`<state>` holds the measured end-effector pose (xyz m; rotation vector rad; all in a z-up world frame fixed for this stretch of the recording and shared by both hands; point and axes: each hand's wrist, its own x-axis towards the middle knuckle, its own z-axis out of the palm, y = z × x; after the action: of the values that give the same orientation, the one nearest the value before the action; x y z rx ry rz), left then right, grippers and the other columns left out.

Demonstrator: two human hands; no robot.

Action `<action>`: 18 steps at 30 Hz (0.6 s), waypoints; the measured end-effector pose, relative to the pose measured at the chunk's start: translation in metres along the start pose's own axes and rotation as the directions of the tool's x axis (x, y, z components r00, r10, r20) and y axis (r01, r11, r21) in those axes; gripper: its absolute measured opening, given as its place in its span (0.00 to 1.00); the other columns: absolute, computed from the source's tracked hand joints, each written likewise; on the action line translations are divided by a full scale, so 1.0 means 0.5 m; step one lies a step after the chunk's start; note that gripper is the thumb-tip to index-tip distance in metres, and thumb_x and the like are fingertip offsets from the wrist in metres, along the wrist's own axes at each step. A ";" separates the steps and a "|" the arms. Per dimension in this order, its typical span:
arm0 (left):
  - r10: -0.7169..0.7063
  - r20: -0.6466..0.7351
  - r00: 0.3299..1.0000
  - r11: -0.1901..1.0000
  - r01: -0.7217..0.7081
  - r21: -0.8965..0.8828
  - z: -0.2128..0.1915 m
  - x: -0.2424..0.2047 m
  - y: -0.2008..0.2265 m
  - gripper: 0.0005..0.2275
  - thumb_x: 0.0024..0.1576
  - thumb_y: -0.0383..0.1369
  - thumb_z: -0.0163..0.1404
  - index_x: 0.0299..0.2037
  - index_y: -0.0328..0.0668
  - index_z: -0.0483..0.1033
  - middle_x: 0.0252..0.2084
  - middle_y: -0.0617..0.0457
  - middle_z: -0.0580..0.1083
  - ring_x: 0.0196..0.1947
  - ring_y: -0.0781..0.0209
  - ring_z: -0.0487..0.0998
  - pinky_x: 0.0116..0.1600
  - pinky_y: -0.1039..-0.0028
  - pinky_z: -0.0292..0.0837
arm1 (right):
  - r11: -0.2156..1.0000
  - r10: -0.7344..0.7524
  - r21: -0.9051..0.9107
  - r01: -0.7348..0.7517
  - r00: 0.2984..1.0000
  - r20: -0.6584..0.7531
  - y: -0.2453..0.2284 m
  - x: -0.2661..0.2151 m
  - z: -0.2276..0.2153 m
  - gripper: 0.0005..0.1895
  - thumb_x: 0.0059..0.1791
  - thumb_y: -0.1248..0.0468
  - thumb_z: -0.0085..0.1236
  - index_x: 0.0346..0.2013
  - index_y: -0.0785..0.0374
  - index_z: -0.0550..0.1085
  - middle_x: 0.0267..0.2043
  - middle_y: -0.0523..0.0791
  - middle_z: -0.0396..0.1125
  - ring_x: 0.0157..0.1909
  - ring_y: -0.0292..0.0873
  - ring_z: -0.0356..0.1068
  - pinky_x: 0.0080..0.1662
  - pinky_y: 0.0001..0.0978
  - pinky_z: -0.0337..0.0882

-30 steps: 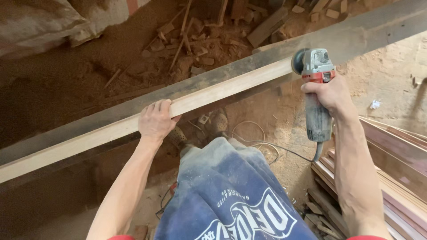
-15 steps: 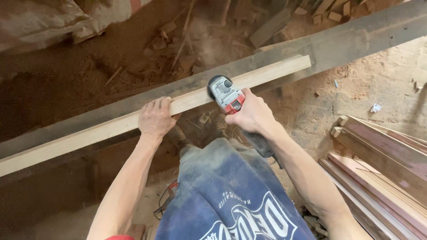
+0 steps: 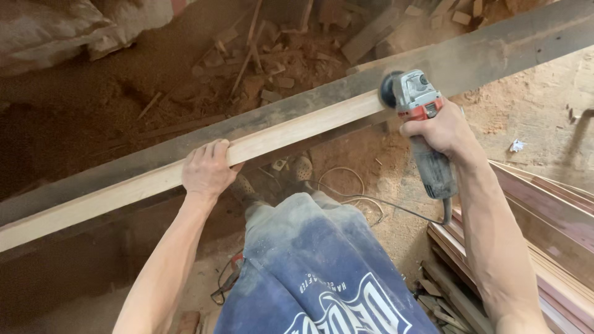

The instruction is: The person sands a long wooden plank using an angle grinder, then sets it aside. The person then picks up a circular saw and cuts a smaller wooden plank. The person is wearing sandals.

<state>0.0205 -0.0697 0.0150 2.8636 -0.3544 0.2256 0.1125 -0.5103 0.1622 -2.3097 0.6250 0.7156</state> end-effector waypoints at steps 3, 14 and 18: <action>0.008 -0.013 1.000 1.000 -0.008 0.006 0.000 -0.005 0.002 0.21 0.48 0.47 0.67 0.43 0.45 0.76 0.39 0.50 0.80 0.40 0.50 0.83 0.47 0.65 0.77 | 0.998 0.017 0.059 -0.014 0.999 -0.039 0.030 0.015 -0.022 0.22 0.36 0.64 0.68 0.45 0.60 0.76 0.36 0.43 0.72 0.36 0.40 0.71 0.41 0.37 0.72; -0.015 -0.041 0.999 0.999 0.013 -0.030 -0.002 -0.003 0.009 0.20 0.41 0.41 0.66 0.43 0.46 0.77 0.42 0.54 0.81 0.40 0.52 0.82 0.48 0.65 0.77 | 0.992 0.059 0.120 -0.047 0.994 -0.096 0.026 0.006 -0.023 0.17 0.40 0.66 0.67 0.42 0.63 0.76 0.32 0.43 0.70 0.31 0.38 0.68 0.37 0.36 0.71; -0.027 -0.036 0.999 0.998 0.025 -0.064 -0.009 -0.006 0.009 0.20 0.42 0.41 0.68 0.41 0.45 0.75 0.40 0.53 0.79 0.40 0.51 0.81 0.47 0.64 0.76 | 0.993 -0.009 0.113 0.017 0.997 -0.070 -0.014 -0.021 0.038 0.17 0.39 0.66 0.66 0.42 0.61 0.77 0.32 0.42 0.70 0.31 0.38 0.68 0.37 0.35 0.70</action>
<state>0.0157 -0.0720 0.0198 2.7959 -0.3113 0.2566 0.1026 -0.4898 0.1594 -2.2395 0.6642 0.5802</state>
